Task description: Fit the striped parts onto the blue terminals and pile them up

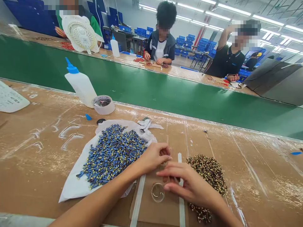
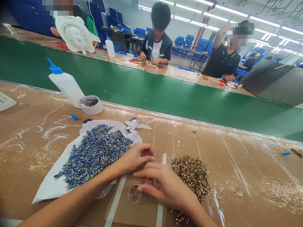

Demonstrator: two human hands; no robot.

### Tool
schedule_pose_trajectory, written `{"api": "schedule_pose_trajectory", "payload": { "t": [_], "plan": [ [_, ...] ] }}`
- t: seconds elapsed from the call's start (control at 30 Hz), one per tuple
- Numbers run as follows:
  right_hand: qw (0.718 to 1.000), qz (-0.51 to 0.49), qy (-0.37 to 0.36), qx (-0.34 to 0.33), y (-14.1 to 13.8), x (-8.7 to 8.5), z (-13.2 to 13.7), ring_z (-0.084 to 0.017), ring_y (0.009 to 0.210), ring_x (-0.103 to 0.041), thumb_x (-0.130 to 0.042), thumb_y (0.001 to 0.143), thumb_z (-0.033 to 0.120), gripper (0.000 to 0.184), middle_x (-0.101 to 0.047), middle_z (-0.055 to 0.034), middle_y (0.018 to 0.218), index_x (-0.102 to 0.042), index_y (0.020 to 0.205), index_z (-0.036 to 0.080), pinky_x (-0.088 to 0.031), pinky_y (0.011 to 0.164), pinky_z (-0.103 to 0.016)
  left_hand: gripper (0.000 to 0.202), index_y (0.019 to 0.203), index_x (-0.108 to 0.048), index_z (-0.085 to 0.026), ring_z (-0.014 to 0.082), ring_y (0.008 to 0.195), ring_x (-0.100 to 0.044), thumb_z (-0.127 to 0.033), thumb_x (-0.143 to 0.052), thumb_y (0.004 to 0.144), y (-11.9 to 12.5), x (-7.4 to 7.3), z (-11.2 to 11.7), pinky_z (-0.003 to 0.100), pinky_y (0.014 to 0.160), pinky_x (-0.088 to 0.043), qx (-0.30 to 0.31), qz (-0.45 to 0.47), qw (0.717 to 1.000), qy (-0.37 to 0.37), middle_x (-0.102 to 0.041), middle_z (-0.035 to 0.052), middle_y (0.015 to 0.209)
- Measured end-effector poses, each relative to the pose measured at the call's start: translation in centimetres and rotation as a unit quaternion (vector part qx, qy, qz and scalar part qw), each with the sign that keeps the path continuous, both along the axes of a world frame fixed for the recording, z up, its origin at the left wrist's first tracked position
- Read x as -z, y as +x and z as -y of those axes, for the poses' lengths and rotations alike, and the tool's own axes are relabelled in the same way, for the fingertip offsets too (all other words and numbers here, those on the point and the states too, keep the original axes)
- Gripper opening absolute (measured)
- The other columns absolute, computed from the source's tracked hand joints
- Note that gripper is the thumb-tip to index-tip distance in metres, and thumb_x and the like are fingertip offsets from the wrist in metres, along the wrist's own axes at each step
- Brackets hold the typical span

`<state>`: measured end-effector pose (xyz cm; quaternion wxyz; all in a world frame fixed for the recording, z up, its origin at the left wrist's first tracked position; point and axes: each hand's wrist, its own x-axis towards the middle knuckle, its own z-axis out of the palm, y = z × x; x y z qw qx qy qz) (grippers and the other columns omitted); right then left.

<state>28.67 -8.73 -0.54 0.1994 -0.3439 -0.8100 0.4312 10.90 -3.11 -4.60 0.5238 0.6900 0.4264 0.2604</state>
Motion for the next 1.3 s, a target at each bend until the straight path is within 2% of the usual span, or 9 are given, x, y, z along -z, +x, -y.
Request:
{"api": "schedule_pose_trajectory", "payload": {
  "t": [0.1,0.17,0.23,0.33,0.43,0.7,0.83,1.1,1.3],
  "plan": [
    [0.989,0.062,0.03,0.129,2.9,-0.3,-1.5,-0.017,0.08,-0.062,-0.055,0.094,0.032,0.021,-0.071,-0.0037,0.093,-0.069,0.108,0.024,-0.046,0.073,-0.031,0.005,0.079,-0.064,-0.014,0.0122,0.065,-0.056,-0.019,-0.062,0.078,-0.1,-0.2,0.0,0.023,0.059,-0.04,-0.008,-0.009,1.0,0.0,-0.063,-0.0003,0.067],
    [0.966,0.131,0.048,0.218,5.1,-0.3,-2.7,-0.018,0.077,-0.062,-0.054,0.093,0.03,0.019,-0.071,-0.0046,0.09,-0.07,0.098,0.021,-0.045,0.071,-0.031,0.006,0.078,-0.064,-0.014,0.0122,0.064,-0.055,-0.02,-0.063,0.078,-0.1,-0.3,0.0,0.023,0.059,-0.039,-0.023,-0.025,0.999,0.006,-0.062,-0.0006,0.066],
    [0.948,0.184,0.046,0.254,6.8,-0.1,-3.6,-0.02,0.076,-0.062,-0.055,0.091,0.027,0.016,-0.072,-0.0046,0.086,-0.07,0.091,0.02,-0.044,0.07,-0.032,0.005,0.077,-0.063,-0.015,0.0122,0.064,-0.055,-0.02,-0.063,0.077,-0.2,-0.5,-0.1,0.022,0.059,-0.039,-0.033,-0.035,0.999,0.006,-0.063,-0.0006,0.066],
    [0.952,0.206,0.018,0.227,7.6,0.2,-3.9,-0.019,0.077,-0.063,-0.056,0.086,0.02,0.014,-0.071,-0.0031,0.082,-0.07,0.084,0.021,-0.043,0.07,-0.03,0.006,0.077,-0.062,-0.015,0.0128,0.066,-0.056,-0.021,-0.063,0.077,-0.4,-0.6,-0.2,0.023,0.06,-0.039,-0.033,-0.043,0.999,0.002,-0.064,0.0002,0.069],
    [0.957,0.214,0.002,0.194,6.4,0.5,-3.4,-0.019,0.079,-0.062,-0.058,0.08,0.012,0.017,-0.071,-0.0017,0.083,-0.071,0.08,0.022,-0.041,0.071,-0.028,0.008,0.078,-0.063,-0.015,0.0137,0.065,-0.056,-0.022,-0.062,0.077,-0.5,-0.6,-0.2,0.023,0.06,-0.039,-0.035,-0.057,0.998,0.002,-0.064,0.0006,0.069],
    [0.9,0.289,0.039,0.324,2.7,2.6,-3.4,-0.022,0.086,-0.065,-0.064,0.074,0.007,0.016,-0.071,-0.0042,0.089,-0.071,0.078,0.021,-0.04,0.075,-0.029,0.013,0.079,-0.062,-0.014,0.0155,0.064,-0.057,-0.026,-0.057,0.079,-0.8,-0.3,-0.9,0.025,0.062,-0.041,-0.035,-0.065,0.997,0.015,-0.063,0.0011,0.066],
    [0.889,0.312,0.021,0.335,1.7,2.8,-3.3,-0.025,0.093,-0.067,-0.065,0.073,0.003,0.02,-0.072,-0.0069,0.095,-0.072,0.082,0.02,-0.042,0.077,-0.03,0.015,0.078,-0.061,-0.014,0.0165,0.064,-0.056,-0.028,-0.057,0.079,-0.8,-0.5,-0.9,0.025,0.06,-0.04,-0.039,-0.085,0.995,0.023,-0.063,0.0021,0.067],
    [0.871,0.362,0.056,0.327,0.9,2.3,-3.0,-0.029,0.098,-0.066,-0.044,0.085,0.0,0.032,-0.07,-0.0153,0.106,-0.069,0.099,0.013,-0.045,0.079,-0.033,0.019,0.08,-0.061,-0.017,0.0179,0.07,-0.059,-0.03,-0.049,0.088,-1.7,-0.4,-0.5,0.026,0.065,-0.042,-0.086,-0.125,0.977,0.151,-0.066,0.0031,0.075],
    [0.887,0.303,0.077,0.34,1.8,2.5,-3.7,-0.028,0.094,-0.066,-0.042,0.081,-0.004,0.035,-0.071,-0.013,0.099,-0.07,0.092,0.014,-0.044,0.077,-0.033,0.019,0.086,-0.064,-0.02,0.0196,0.077,-0.063,-0.03,-0.049,0.09,-2.9,0.2,-0.4,0.029,0.072,-0.045,-0.106,-0.142,0.957,0.231,-0.07,0.004,0.085]
  ]
}}
